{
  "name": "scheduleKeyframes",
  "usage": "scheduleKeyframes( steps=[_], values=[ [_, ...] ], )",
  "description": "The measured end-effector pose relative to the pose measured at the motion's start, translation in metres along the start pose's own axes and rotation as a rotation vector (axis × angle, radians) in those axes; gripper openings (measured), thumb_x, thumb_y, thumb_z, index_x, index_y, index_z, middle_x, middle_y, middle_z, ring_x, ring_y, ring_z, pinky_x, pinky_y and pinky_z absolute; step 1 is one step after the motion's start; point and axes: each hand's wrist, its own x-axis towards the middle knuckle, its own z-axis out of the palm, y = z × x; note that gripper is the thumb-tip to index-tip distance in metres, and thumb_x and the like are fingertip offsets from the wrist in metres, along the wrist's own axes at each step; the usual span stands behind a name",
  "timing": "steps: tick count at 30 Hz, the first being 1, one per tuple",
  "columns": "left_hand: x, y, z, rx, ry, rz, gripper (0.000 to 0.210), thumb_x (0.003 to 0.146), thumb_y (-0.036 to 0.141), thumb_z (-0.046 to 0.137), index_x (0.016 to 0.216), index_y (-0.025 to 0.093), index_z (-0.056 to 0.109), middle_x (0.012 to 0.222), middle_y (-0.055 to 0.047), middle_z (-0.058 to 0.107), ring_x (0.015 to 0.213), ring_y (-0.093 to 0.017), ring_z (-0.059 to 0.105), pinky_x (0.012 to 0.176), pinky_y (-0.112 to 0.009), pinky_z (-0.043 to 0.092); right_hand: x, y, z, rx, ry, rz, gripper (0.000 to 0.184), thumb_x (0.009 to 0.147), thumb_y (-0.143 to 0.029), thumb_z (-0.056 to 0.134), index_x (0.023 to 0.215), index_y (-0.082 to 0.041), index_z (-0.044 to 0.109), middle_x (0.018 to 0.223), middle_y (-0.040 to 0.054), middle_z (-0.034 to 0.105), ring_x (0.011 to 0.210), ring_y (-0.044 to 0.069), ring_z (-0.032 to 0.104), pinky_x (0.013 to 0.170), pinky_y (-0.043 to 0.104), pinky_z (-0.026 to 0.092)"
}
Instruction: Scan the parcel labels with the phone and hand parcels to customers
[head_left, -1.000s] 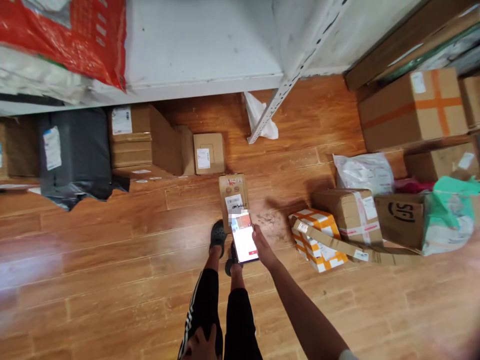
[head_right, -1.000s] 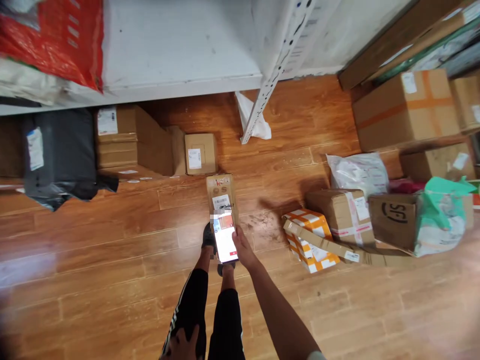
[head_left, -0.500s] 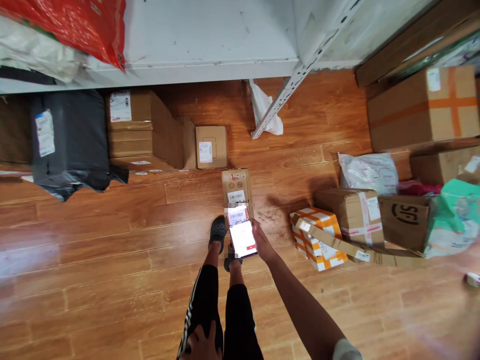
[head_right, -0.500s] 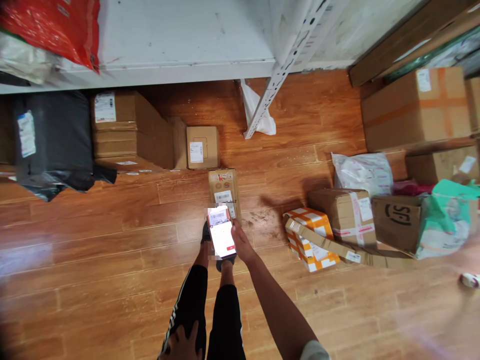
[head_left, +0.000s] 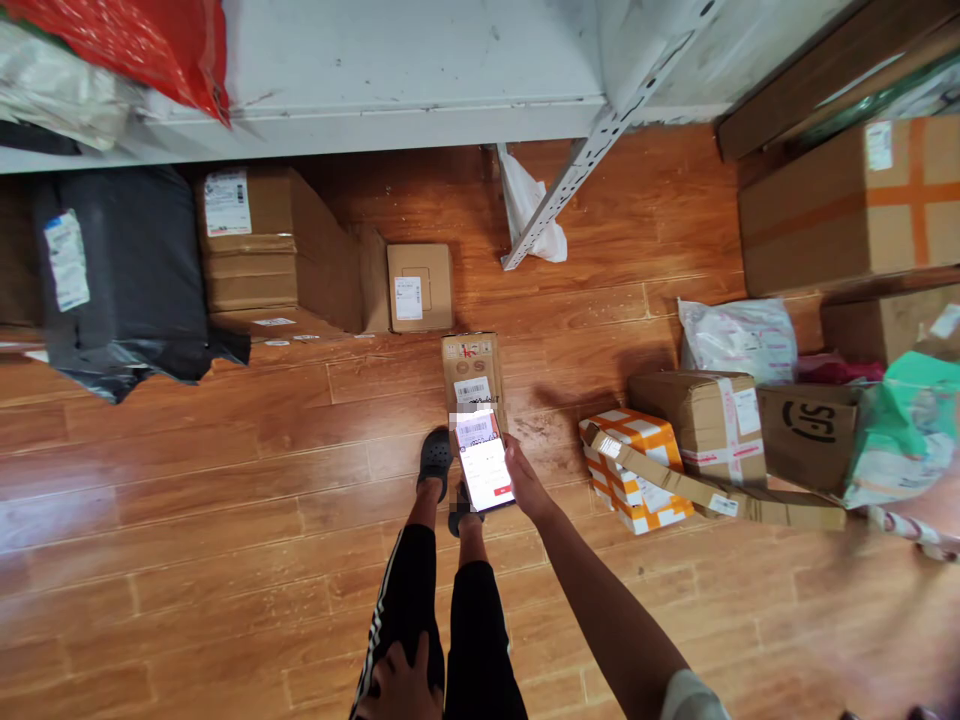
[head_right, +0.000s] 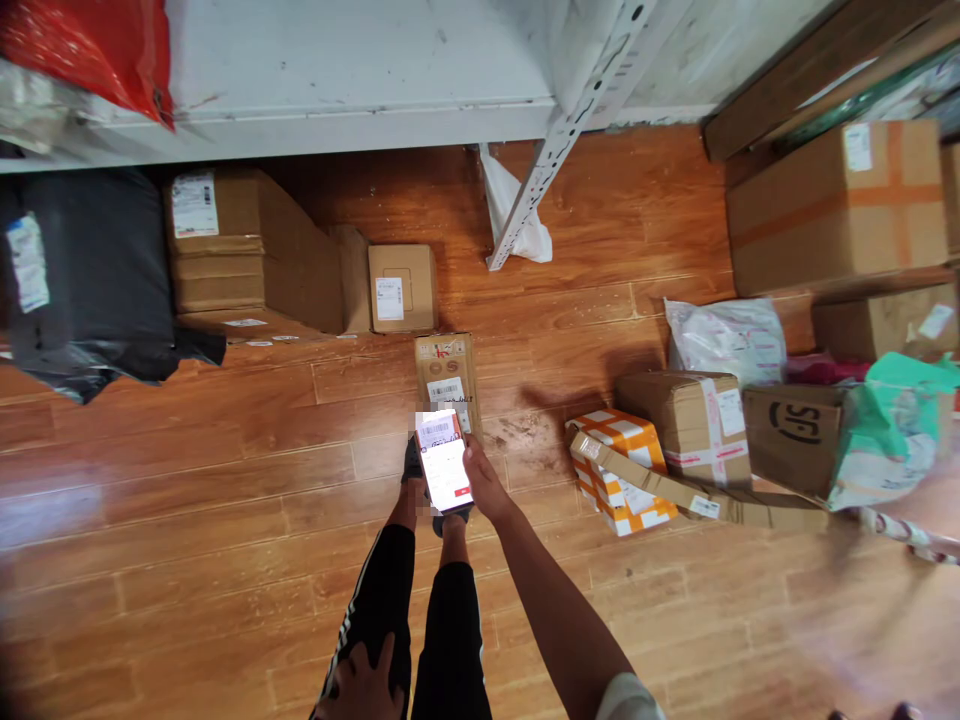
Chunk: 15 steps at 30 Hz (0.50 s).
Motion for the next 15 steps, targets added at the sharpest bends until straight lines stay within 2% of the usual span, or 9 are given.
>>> scheduleKeyframes(
  steps=[5,8,9,10,12,15],
  values=[
    [0.009,-0.006,-0.005,-0.037,0.005,0.028,0.064,0.074,0.022,0.055,0.136,0.036,0.046,0.129,-0.015,0.049,0.115,-0.038,0.048,0.078,-0.054,0.043,0.002,-0.006,0.003,-0.005,0.012,-0.008,0.046,0.088,-0.06,0.048,0.116,-0.025,0.057,0.111,0.0059,0.066,0.096,0.024,0.064,0.085,0.039,0.05],
    [0.038,-0.009,-0.029,-0.183,0.04,0.137,0.048,0.073,0.025,0.056,0.121,0.028,0.061,0.116,-0.012,0.057,0.107,-0.035,0.054,0.079,-0.049,0.047,0.002,-0.007,0.004,-0.011,0.016,-0.013,0.044,0.088,-0.059,0.049,0.115,-0.026,0.058,0.111,0.0054,0.066,0.1,0.025,0.063,0.087,0.039,0.05],
    [0.052,-0.008,-0.044,-0.212,0.074,0.205,0.041,0.076,0.026,0.052,0.115,0.027,0.064,0.11,-0.011,0.059,0.103,-0.033,0.056,0.081,-0.047,0.048,0.002,-0.007,0.004,-0.013,0.014,-0.014,0.043,0.088,-0.059,0.049,0.114,-0.026,0.059,0.112,0.0056,0.066,0.101,0.025,0.062,0.088,0.039,0.049],
    [0.068,-0.006,-0.063,-0.228,0.114,0.252,0.042,0.079,0.026,0.049,0.119,0.026,0.061,0.11,-0.01,0.059,0.105,-0.03,0.055,0.085,-0.044,0.047,0.001,-0.006,0.004,-0.012,0.009,-0.012,0.044,0.089,-0.06,0.048,0.114,-0.025,0.059,0.112,0.0059,0.066,0.102,0.025,0.062,0.088,0.039,0.049],
    [0.1,0.004,-0.108,-0.268,0.259,0.329,0.055,0.083,0.021,0.043,0.138,0.023,0.041,0.129,-0.01,0.05,0.121,-0.026,0.045,0.101,-0.04,0.039,0.0,-0.003,0.004,-0.007,-0.004,-0.001,0.046,0.089,-0.061,0.047,0.115,-0.025,0.058,0.112,0.007,0.066,0.101,0.026,0.062,0.087,0.04,0.049],
    [0.144,0.027,-0.182,-0.49,0.678,0.484,0.053,0.087,0.023,0.043,0.138,0.014,0.038,0.135,-0.016,0.045,0.125,-0.028,0.041,0.104,-0.042,0.036,-0.004,0.005,0.003,0.012,-0.024,0.023,0.048,0.088,-0.061,0.047,0.118,-0.024,0.055,0.111,0.0083,0.066,0.099,0.027,0.063,0.084,0.041,0.051]
  ],
)
